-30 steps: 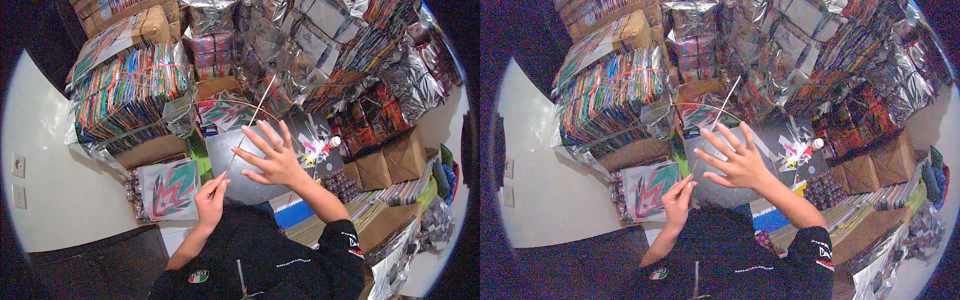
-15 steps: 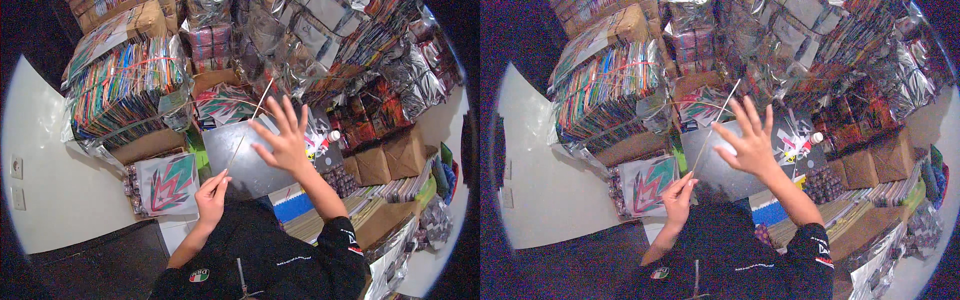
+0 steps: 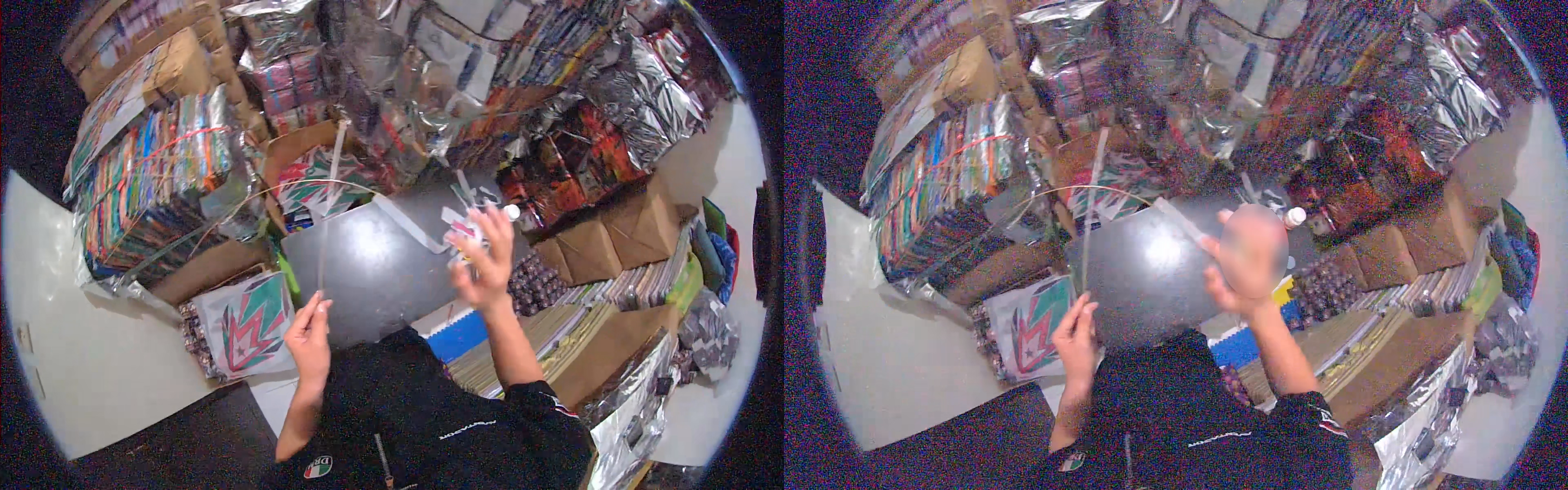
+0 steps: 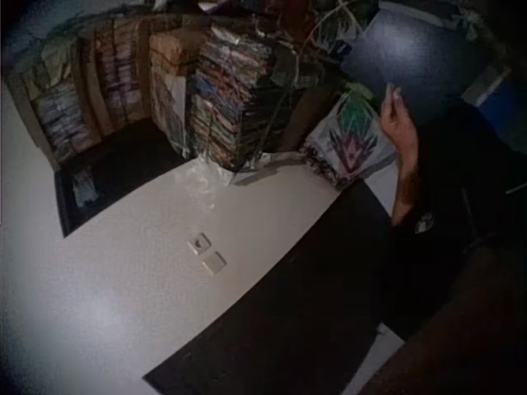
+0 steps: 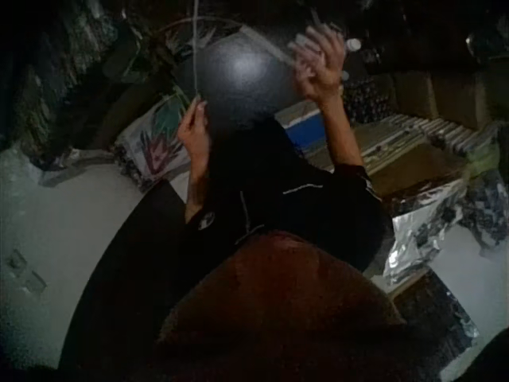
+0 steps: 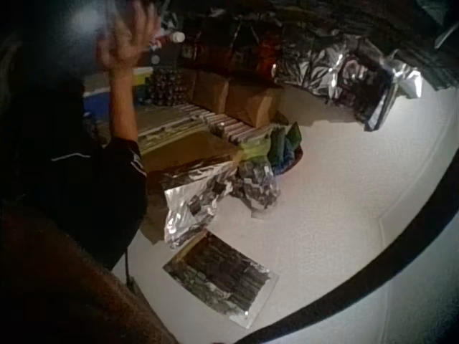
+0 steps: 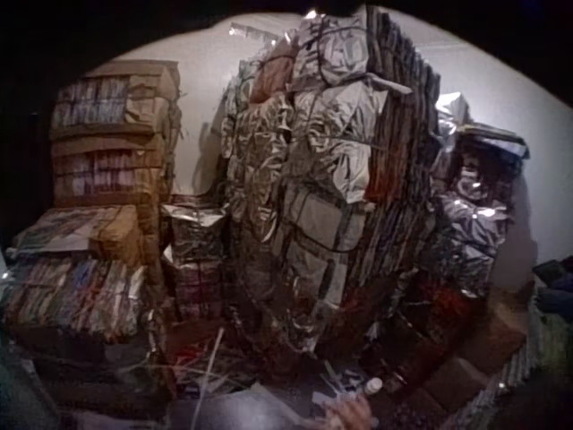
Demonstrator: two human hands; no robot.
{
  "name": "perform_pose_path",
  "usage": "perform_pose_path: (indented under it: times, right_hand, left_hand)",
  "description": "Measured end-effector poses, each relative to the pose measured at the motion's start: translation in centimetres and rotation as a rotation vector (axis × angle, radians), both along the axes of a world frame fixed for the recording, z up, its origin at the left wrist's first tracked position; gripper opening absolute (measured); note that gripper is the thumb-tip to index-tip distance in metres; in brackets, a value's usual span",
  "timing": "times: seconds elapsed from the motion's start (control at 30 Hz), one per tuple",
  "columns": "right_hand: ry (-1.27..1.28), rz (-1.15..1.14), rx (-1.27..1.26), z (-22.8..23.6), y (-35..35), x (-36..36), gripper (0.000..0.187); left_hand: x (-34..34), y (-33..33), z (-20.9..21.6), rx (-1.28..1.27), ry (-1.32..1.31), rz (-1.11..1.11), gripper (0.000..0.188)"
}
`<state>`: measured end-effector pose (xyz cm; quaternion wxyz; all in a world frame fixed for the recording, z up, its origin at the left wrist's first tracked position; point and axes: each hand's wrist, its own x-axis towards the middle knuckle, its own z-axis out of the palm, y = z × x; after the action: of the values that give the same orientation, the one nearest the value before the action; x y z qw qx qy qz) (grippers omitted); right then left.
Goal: The person handles a folded kite with a green and pink design, then picks up a thin wooden stick. They bend the stick into a circular shape and place it on a dark work surface. The person continues to manipulate the stick, adjusting its curvature, and briefly handles a small white piece of material before returning to the stick.
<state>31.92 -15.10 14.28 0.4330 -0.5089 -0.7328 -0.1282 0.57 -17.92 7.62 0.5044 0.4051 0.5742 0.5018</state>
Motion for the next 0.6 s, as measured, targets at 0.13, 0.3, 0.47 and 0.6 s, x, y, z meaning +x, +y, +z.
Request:
perform_pose_path:
  times: [0.13,0.3,0.47,0.6]
  right_hand:
    - [0.008,-0.471,-0.12,-8.1,3.7,16.5,0.029]
    - [0.152,-0.708,-0.571,-21.7,3.9,33.2,0.055]
    - [0.226,-0.64,-0.684,-29.2,4.4,42.0,0.06]
    - [0.26,-0.595,-0.772,-32.1,5.8,45.7,0.06]
  left_hand:
    - [5.6,1.5,-0.8,0.017,0.032,0.049,0.03]
    - [11.7,2.1,-1.8,-0.051,0.064,0.067,0.03]
    - [19.1,2.6,-3.2,-0.067,0.13,0.033,0.029]
    - [24.9,2.4,-3.9,-0.179,0.077,0.106,0.029]
